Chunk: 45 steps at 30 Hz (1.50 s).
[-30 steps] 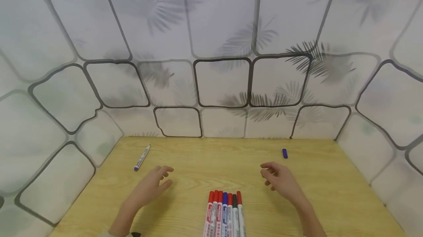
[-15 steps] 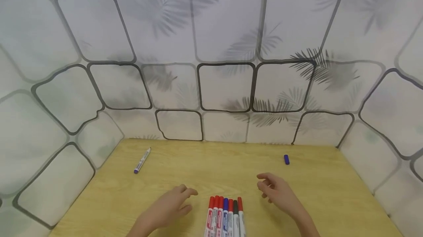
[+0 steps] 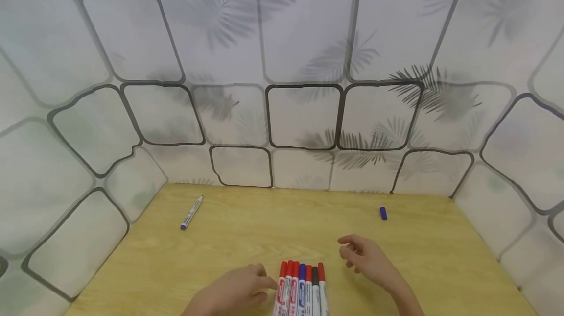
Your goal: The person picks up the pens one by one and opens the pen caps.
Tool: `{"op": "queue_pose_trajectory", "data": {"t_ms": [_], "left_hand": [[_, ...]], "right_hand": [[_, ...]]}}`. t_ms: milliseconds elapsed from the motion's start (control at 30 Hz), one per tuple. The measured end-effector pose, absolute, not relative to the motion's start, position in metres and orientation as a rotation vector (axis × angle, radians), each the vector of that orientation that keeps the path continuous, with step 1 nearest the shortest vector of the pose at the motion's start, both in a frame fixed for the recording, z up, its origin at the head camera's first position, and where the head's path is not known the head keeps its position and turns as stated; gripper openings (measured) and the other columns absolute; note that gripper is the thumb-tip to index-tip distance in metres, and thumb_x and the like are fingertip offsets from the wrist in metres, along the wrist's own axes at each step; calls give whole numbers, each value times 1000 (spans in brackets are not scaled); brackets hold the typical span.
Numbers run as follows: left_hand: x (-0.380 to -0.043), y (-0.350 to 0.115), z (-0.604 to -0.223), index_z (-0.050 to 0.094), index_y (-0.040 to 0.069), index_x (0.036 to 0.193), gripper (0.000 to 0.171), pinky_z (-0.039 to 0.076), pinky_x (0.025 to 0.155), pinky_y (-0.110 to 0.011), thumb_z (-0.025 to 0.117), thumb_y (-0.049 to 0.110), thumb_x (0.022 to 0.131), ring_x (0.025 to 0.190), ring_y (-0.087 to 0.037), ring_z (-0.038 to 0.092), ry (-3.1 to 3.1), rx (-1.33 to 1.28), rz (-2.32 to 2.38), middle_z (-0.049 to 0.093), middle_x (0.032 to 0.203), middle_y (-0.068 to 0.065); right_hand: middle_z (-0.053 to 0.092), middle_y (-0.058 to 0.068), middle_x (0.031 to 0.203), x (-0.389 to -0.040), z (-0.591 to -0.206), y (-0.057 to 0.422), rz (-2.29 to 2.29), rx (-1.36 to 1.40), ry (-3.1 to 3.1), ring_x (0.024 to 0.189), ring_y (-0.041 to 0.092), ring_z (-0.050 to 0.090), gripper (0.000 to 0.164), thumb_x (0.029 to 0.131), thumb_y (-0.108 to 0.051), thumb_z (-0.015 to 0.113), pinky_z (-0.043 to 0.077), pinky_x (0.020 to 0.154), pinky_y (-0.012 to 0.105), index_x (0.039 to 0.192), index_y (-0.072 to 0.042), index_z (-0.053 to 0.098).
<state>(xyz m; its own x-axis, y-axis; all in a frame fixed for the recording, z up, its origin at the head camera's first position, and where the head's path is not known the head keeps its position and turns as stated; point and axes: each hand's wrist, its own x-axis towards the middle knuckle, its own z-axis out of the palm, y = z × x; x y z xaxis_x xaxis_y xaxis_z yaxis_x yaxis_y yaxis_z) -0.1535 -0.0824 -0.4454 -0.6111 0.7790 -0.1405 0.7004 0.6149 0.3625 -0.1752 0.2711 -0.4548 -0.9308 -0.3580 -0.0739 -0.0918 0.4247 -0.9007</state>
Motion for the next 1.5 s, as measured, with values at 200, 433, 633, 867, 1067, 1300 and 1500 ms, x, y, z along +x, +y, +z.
{"op": "queue_pose_trajectory", "data": {"t_ms": [200, 433, 633, 867, 1067, 1300, 1500], "left_hand": [[-163, -82, -476, 68, 31, 122, 23, 49, 75, -22, 58, 30, 101, 87, 0, 50, 2486, 1153, 377, 59, 105, 12], [-171, -82, -501, 68, 33, 119, 22, 48, 73, -27, 54, 31, 103, 86, -3, 50, 2457, 1162, 322, 59, 104, 12], [-156, -79, -464, 65, 28, 121, 23, 49, 72, -27, 61, 28, 99, 84, -2, 51, 2501, 1136, 322, 60, 101, 11], [-151, -78, -453, 62, 26, 128, 30, 48, 74, -22, 61, 29, 99, 82, 1, 49, 2474, 1119, 343, 59, 100, 12], [-152, -77, -451, 61, 29, 131, 32, 49, 76, -23, 60, 30, 99, 83, 0, 49, 2457, 1080, 339, 60, 103, 11], [-149, -74, -449, 65, 28, 122, 23, 48, 72, -20, 59, 26, 100, 81, 1, 49, 2473, 1139, 369, 59, 100, 12], [-146, -69, -451, 66, 27, 112, 16, 46, 69, -19, 60, 22, 98, 78, 1, 47, 2512, 1153, 403, 56, 93, 13]], "right_hand": [[66, 19, 102, -173, -456, 272, -1504, -417, 2390, 81, 27, 65, 46, 105, -22, 51, 56, 63, 36, 133, 14, 48], [66, 19, 102, -174, -455, 270, -1493, -420, 2386, 83, 27, 65, 46, 105, -22, 50, 55, 65, 34, 134, 14, 48], [66, 19, 102, -175, -453, 269, -1490, -427, 2383, 84, 30, 65, 46, 105, -22, 50, 55, 66, 36, 134, 14, 48], [65, 18, 102, -177, -454, 268, -1473, -433, 2376, 85, 30, 64, 46, 105, -24, 49, 55, 66, 36, 133, 13, 49], [65, 18, 102, -177, -455, 269, -1468, -430, 2370, 85, 29, 64, 46, 106, -24, 48, 55, 66, 36, 133, 13, 49], [64, 18, 103, -176, -453, 270, -1455, -458, 2362, 85, 29, 64, 45, 106, -23, 48, 55, 66, 37, 133, 12, 49], [64, 19, 105, -176, -453, 272, -1431, -479, 2359, 86, 30, 64, 45, 106, -23, 46, 55, 67, 37, 134, 12, 49]]}}
